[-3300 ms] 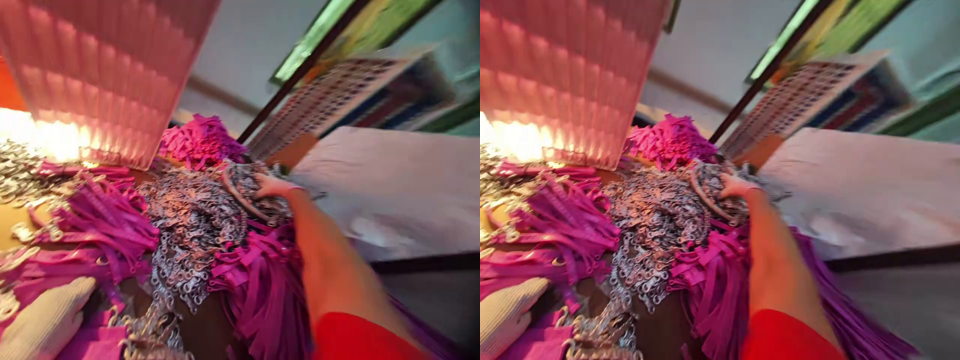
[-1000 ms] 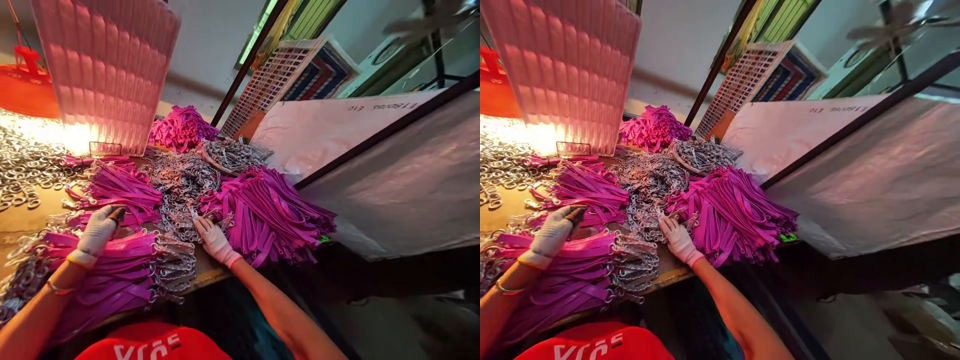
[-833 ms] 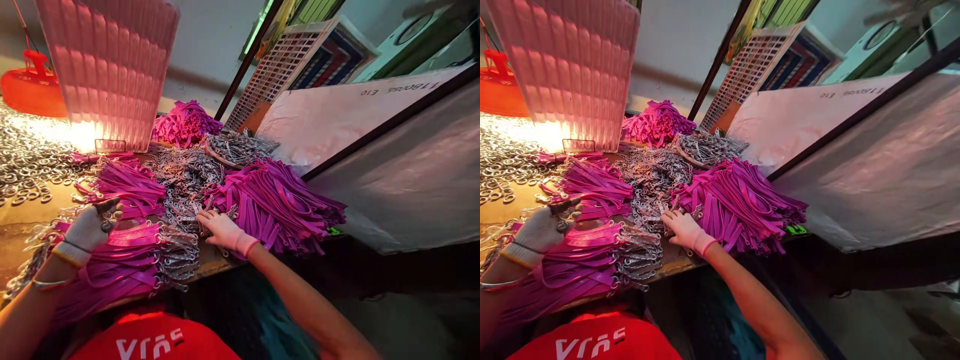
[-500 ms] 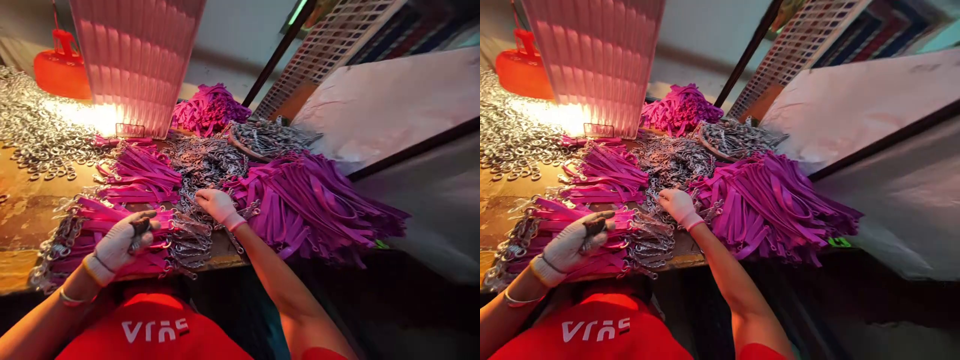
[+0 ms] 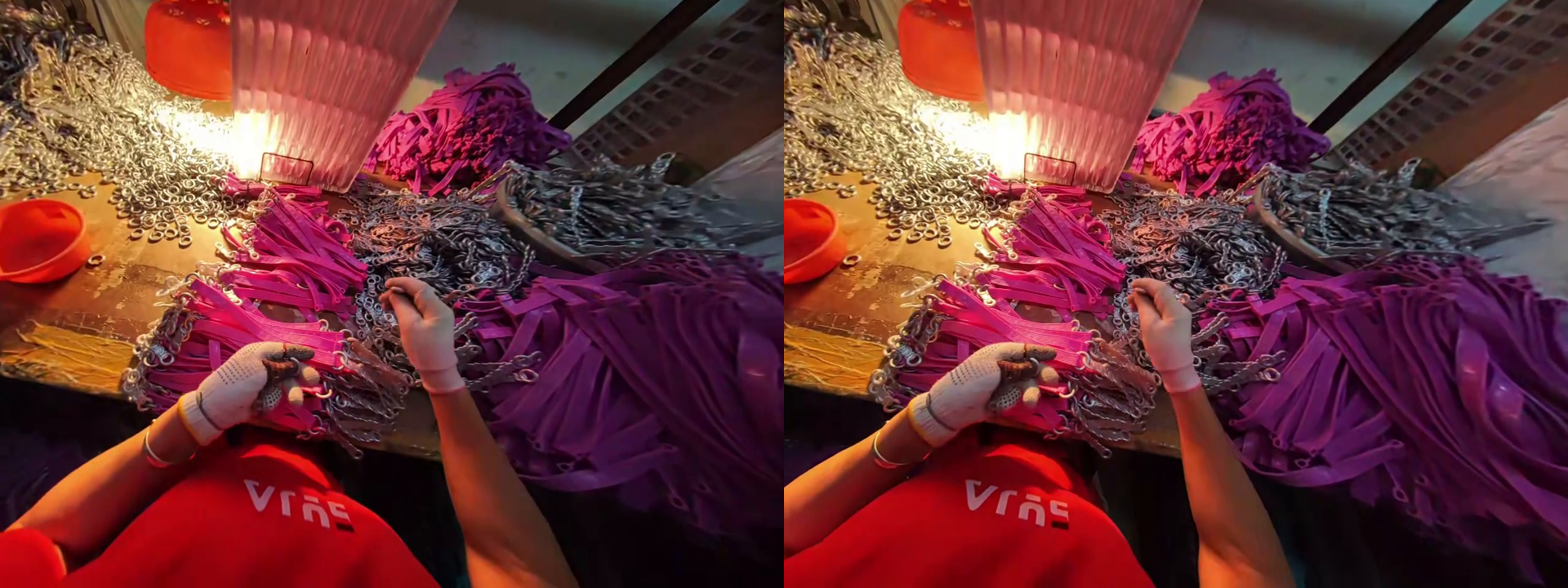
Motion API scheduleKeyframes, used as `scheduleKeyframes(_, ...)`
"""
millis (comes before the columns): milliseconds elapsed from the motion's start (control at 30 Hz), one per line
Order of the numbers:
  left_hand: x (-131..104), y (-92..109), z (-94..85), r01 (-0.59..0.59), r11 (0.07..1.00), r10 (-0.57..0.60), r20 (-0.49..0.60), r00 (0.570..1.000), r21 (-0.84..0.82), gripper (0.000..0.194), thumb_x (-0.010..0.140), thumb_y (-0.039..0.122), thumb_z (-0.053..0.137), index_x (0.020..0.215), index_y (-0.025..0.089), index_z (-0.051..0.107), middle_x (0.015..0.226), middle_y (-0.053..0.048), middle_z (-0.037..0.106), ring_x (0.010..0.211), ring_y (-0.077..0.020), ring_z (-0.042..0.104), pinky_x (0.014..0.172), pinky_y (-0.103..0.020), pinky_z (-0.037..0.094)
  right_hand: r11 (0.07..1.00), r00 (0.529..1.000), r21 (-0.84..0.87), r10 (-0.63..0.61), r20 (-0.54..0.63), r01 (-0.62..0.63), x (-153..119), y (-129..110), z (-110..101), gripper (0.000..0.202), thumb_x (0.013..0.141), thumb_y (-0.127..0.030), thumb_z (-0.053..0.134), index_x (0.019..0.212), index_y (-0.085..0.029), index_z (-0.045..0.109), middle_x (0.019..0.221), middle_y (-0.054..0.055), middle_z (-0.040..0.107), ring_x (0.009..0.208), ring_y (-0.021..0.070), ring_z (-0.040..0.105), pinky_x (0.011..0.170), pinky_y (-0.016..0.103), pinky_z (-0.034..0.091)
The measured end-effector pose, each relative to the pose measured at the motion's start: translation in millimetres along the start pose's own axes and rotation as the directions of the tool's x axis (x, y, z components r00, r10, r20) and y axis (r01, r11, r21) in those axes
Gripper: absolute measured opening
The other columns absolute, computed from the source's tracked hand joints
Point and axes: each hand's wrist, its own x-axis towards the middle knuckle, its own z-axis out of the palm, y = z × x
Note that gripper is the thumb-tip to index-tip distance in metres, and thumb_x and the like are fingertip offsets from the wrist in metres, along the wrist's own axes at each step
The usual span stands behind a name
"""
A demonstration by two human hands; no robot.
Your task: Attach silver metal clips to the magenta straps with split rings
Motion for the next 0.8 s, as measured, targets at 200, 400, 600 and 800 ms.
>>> scheduleKeyframes(200,3.8,-10.3,6.4,-0.258,0.908,0.252,0.061,0.966,0.331,0.08,0.091,0.022,0.057,0.162,0.016,0.019,0.091,-0.008,0.073,0.055,-0.0108,0.059,0.053,-0.022,0.045,0.949,0.91,-0.026,-0.293,0.293,0.314,-55.9,-79.8,-1.6,0.026,0.101,-0.027,0.048,0.124,-0.02,0.059,0.108,0.009,0.07,0.094,0.0213,0.066,0.082,0.034,0.05)
scheduleKeyframes(400,1.5,2.3,12.1,-0.296,0.87,0.233,0.201,0.951,0.393,0.09,0.083,0.007,0.052,0.163,0.011,0.012,0.082,-0.004,0.069,0.071,-0.0157,0.064,0.073,-0.028,0.053,0.773,0.836,-0.357,-0.39,0.385,0.525,-73.7,-99.3,6.5,0.013,0.096,-0.02,0.05,0.1,-0.02,0.062,0.081,0.006,0.064,0.069,0.0206,0.052,0.061,0.033,0.034)
scheduleKeyframes(600,0.2,3.8,17.5,-0.319,0.827,0.33,0.058,0.942,0.462,0.068,0.084,0.013,0.064,0.149,0.016,0.044,0.089,-0.005,0.067,0.073,-0.013,0.059,0.068,-0.023,0.049,0.702,0.843,-0.471,-0.48,0.241,0.534,-80.0,-97.4,3.4,0.016,0.093,-0.019,0.048,0.087,-0.019,0.063,0.069,0.005,0.059,0.061,0.0202,0.045,0.058,0.035,0.025)
scheduleKeyframes(800,0.1,5.7,27.9,-0.159,0.981,0.156,0.028,0.987,0.108,0.045,0.088,0.031,0.07,0.128,0.018,0.056,0.072,0.003,0.053,0.049,-0.0054,0.041,0.043,-0.016,0.031,0.811,0.885,-0.355,-0.427,0.187,0.466,-90.7,-105.2,1.2,0.024,0.095,-0.025,0.046,0.076,-0.021,0.06,0.064,0.004,0.06,0.057,0.0176,0.051,0.056,0.033,0.027)
